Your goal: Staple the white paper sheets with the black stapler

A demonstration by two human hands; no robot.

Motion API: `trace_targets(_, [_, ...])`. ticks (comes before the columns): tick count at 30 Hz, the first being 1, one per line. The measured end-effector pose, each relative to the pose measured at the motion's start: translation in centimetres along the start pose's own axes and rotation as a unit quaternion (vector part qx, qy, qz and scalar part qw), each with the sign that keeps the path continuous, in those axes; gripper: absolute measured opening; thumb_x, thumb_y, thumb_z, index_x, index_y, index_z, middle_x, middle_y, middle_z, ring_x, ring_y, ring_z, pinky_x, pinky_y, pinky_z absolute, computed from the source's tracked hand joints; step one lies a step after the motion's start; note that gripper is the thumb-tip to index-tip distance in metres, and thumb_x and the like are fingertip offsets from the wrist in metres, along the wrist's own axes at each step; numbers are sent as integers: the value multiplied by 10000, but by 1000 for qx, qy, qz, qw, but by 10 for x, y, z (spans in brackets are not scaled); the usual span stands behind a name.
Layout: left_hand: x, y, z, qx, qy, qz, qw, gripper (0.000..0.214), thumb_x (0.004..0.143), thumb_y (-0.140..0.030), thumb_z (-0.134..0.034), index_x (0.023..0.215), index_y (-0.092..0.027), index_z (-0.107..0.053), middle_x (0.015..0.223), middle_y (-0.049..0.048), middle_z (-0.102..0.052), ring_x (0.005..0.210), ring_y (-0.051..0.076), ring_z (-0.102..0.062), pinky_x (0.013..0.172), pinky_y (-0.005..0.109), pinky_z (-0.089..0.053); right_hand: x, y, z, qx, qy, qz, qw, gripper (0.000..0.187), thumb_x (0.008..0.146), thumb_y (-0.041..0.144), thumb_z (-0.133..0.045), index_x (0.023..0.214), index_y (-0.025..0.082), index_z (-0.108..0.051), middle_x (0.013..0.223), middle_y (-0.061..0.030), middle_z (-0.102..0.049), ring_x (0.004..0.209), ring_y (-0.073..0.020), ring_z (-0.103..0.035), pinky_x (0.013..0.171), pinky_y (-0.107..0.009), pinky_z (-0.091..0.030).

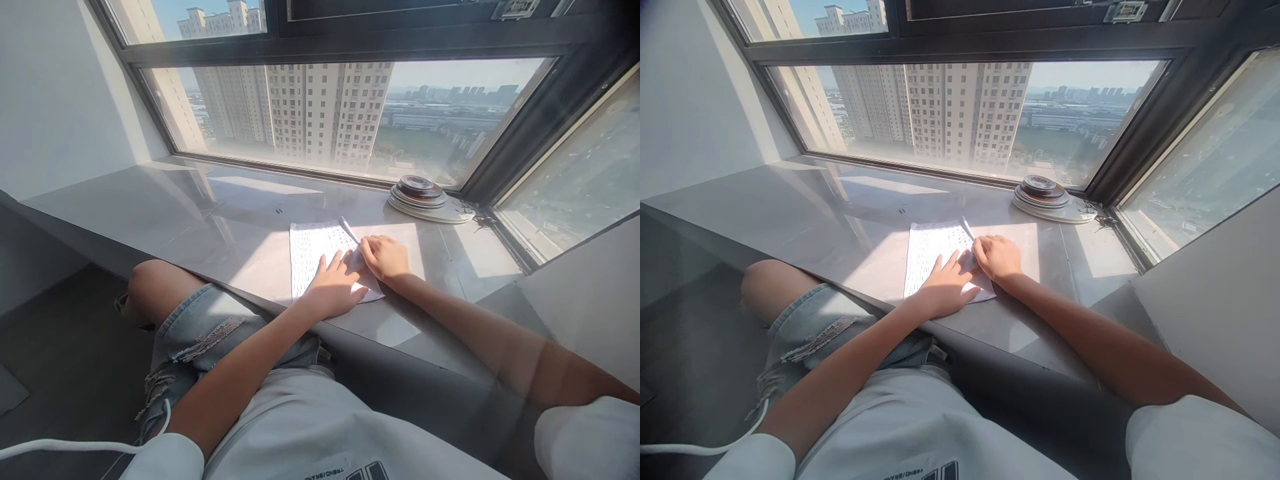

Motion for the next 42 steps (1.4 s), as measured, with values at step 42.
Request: trace_targets(42, [-1, 2, -2, 6, -3, 0, 1000, 592, 1040, -593, -355, 1554, -317, -461, 1731, 69, -248, 1611, 367, -107, 1267, 679, -80, 2, -1, 0, 6, 13, -14, 1000, 473, 1047, 382, -361, 729, 206, -665, 846, -74, -729, 827, -208, -608, 667, -319, -294])
Point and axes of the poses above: each hand's wrist, its own x-axis towards the middle knuckle, its own z-axis out of the back of the hand, y = z × x, the point moved 4 cm from there along x, towards the middle knuckle
